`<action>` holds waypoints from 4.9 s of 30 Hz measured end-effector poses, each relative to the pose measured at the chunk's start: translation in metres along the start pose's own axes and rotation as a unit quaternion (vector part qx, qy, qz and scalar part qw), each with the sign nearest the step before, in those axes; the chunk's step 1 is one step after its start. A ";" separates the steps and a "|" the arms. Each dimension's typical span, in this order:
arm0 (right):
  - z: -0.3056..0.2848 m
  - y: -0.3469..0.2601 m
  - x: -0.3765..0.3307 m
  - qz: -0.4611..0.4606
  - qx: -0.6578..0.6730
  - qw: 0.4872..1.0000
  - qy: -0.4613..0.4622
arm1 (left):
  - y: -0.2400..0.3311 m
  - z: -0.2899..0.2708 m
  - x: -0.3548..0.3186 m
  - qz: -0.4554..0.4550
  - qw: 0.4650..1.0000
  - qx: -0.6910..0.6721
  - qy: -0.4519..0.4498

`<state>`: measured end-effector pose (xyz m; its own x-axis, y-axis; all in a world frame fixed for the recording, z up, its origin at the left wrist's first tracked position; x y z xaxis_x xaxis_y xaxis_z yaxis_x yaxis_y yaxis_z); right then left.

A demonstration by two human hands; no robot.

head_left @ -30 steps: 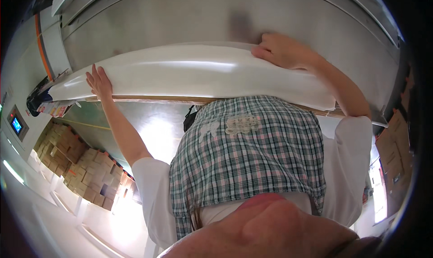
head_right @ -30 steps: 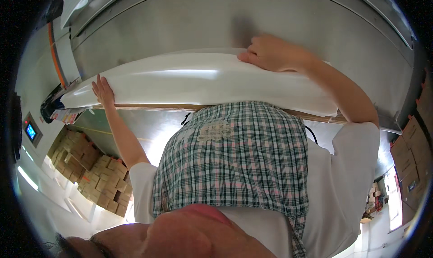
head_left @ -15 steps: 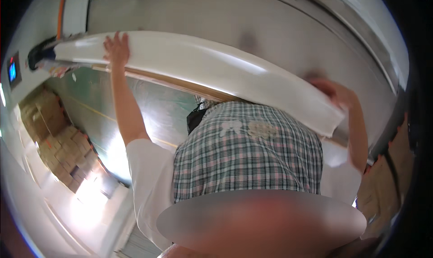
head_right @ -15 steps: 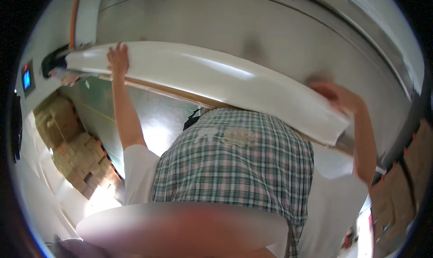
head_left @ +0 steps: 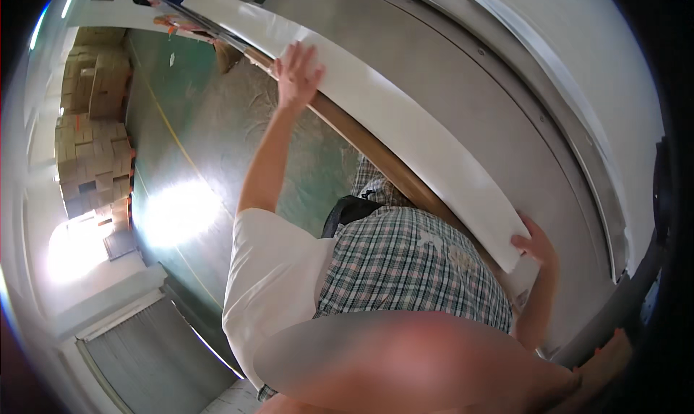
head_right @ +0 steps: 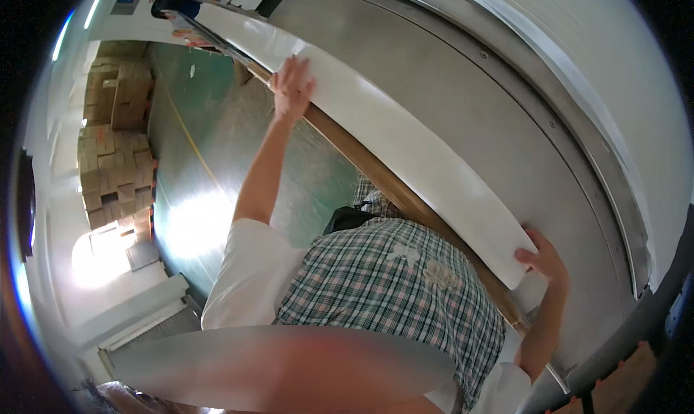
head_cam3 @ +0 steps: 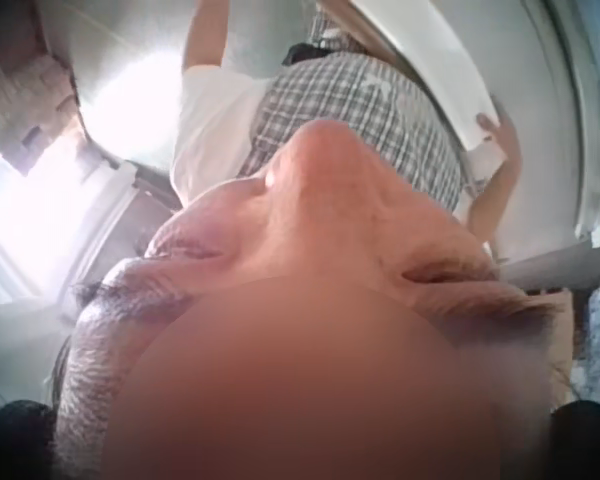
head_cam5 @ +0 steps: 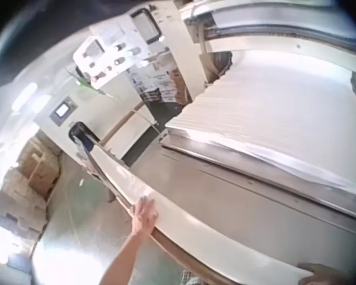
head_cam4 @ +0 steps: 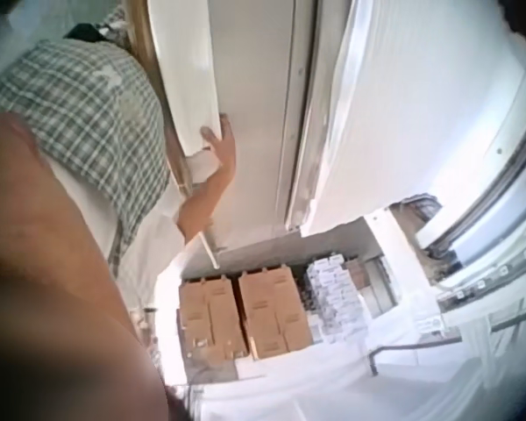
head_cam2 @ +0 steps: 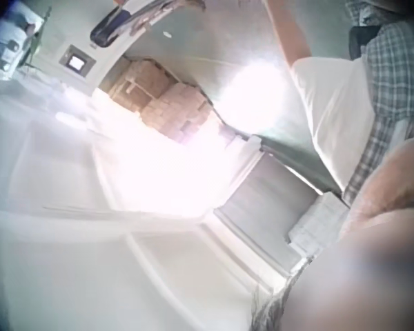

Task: Taking large sheets of paper from a stack and placing them onto a processing machine surface.

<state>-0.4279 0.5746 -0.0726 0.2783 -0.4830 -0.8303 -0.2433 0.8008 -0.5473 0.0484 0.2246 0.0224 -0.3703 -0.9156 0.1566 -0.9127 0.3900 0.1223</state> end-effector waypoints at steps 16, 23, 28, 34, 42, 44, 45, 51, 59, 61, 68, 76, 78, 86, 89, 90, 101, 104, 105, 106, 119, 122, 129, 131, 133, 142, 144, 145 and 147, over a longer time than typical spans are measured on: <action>0.138 -0.292 0.102 -0.124 -0.078 0.979 -0.138 | 0.077 -0.086 -0.013 0.080 0.986 -0.136 0.057; 0.124 -0.341 0.195 -0.348 -0.088 0.931 0.064 | 0.061 -0.053 0.004 0.251 0.924 -0.282 -0.062; -0.022 -0.292 0.120 -0.250 -0.210 0.741 0.587 | 0.014 -0.077 0.083 0.279 0.916 -0.286 -0.030; -0.055 -0.233 0.084 -0.162 -0.189 0.684 0.685 | -0.055 -0.032 0.248 0.147 0.939 -0.306 -0.051; -0.044 -0.251 0.088 -0.096 -0.248 0.634 0.726 | -0.087 0.059 0.460 0.060 0.913 -0.403 -0.029; -0.042 -0.249 0.087 -0.074 -0.252 0.633 0.728 | -0.086 0.072 0.485 0.007 0.863 -0.503 0.035; -0.042 -0.249 0.087 -0.057 -0.257 0.632 0.729 | -0.081 0.082 0.496 -0.007 0.847 -0.531 -0.001; -0.042 -0.255 0.089 -0.044 -0.260 0.641 0.721 | -0.074 0.137 0.549 -0.019 0.793 -0.608 -0.042; -0.045 -0.265 0.102 -0.044 -0.267 0.633 0.725 | -0.112 0.151 0.561 -0.010 0.839 -0.538 -0.084; -0.045 -0.247 0.091 -0.013 -0.269 0.625 0.733 | -0.071 0.149 0.534 -0.037 0.802 -0.580 -0.136; -0.046 -0.257 0.098 -0.021 -0.275 0.632 0.724 | -0.096 0.127 0.525 0.073 0.785 -0.594 -0.159; -0.044 -0.239 0.090 -0.015 -0.259 0.628 0.734 | 0.059 0.082 0.492 0.297 0.900 -0.056 -0.314; -0.045 -0.246 0.096 -0.006 -0.256 0.636 0.728 | 0.098 0.092 0.476 0.318 0.873 -0.043 -0.367; -0.074 -0.313 0.101 -0.150 -0.129 0.727 0.658 | 0.151 0.065 0.399 0.394 0.870 0.095 -0.282; -0.073 -0.441 0.126 -0.311 -0.191 0.719 0.592 | 0.136 0.069 0.392 0.406 0.899 0.022 -0.163; -0.060 -0.491 0.133 -0.378 -0.239 0.685 0.576 | 0.131 0.059 0.392 0.402 0.911 -0.011 -0.092; -0.153 -0.502 0.183 -0.061 -0.407 0.739 0.534 | 0.123 0.065 0.379 0.365 0.904 0.052 -0.216; -0.211 -0.406 0.130 0.038 -0.355 0.790 0.498 | 0.137 0.070 0.390 0.363 0.903 0.074 -0.216; -0.228 -0.371 0.103 0.095 -0.377 0.754 0.530 | 0.150 0.068 0.391 0.362 0.901 0.080 -0.224; -0.238 -0.341 0.078 0.149 -0.398 0.716 0.554 | 0.153 0.064 0.394 0.355 0.901 0.090 -0.232; -0.272 -0.212 -0.055 0.092 -0.408 0.808 0.414 | 0.099 0.052 0.400 0.034 0.882 0.310 -0.353; -0.309 -0.140 -0.106 0.142 -0.394 0.831 0.366 | 0.091 0.068 0.404 0.006 0.875 0.325 -0.360; -0.400 -0.007 -0.201 0.088 -0.495 0.804 0.318 | 0.031 0.095 0.438 0.122 0.893 0.296 -0.316; -0.422 0.044 -0.217 0.374 -0.356 0.791 0.327 | 0.017 0.090 0.437 0.143 0.901 0.283 -0.295; -0.428 0.079 -0.232 0.378 -0.328 0.794 0.346 | 0.028 0.088 0.433 0.168 0.910 0.262 -0.275; -0.428 0.143 -0.281 0.128 -0.441 0.604 0.652 | 0.057 0.057 0.417 0.254 0.947 0.141 -0.136; -0.426 0.134 -0.296 0.195 -0.441 0.584 0.653 | 0.063 0.037 0.412 0.275 0.946 0.158 -0.062; -0.422 0.131 -0.308 0.191 -0.441 0.564 0.671 | 0.063 0.032 0.412 0.274 0.947 0.159 -0.059; -0.411 0.117 -0.324 0.153 -0.451 0.519 0.710 | 0.059 0.009 0.410 0.277 0.949 0.147 -0.036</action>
<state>-0.9280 0.6792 0.0894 -0.7117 -0.6683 0.2164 -0.5877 0.7352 0.3378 -0.1585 -0.1286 0.0850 -0.8086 -0.5865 0.0477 -0.5793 0.7793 -0.2388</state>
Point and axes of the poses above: each hand's wrist, its own x-axis towards the middle knuckle, its own z-axis out of the palm, y = z × x, the point moved 9 cm from there along x, towards the middle knuckle, and after that the axes turned 12 degrees about -y, right-handed, at the moved point
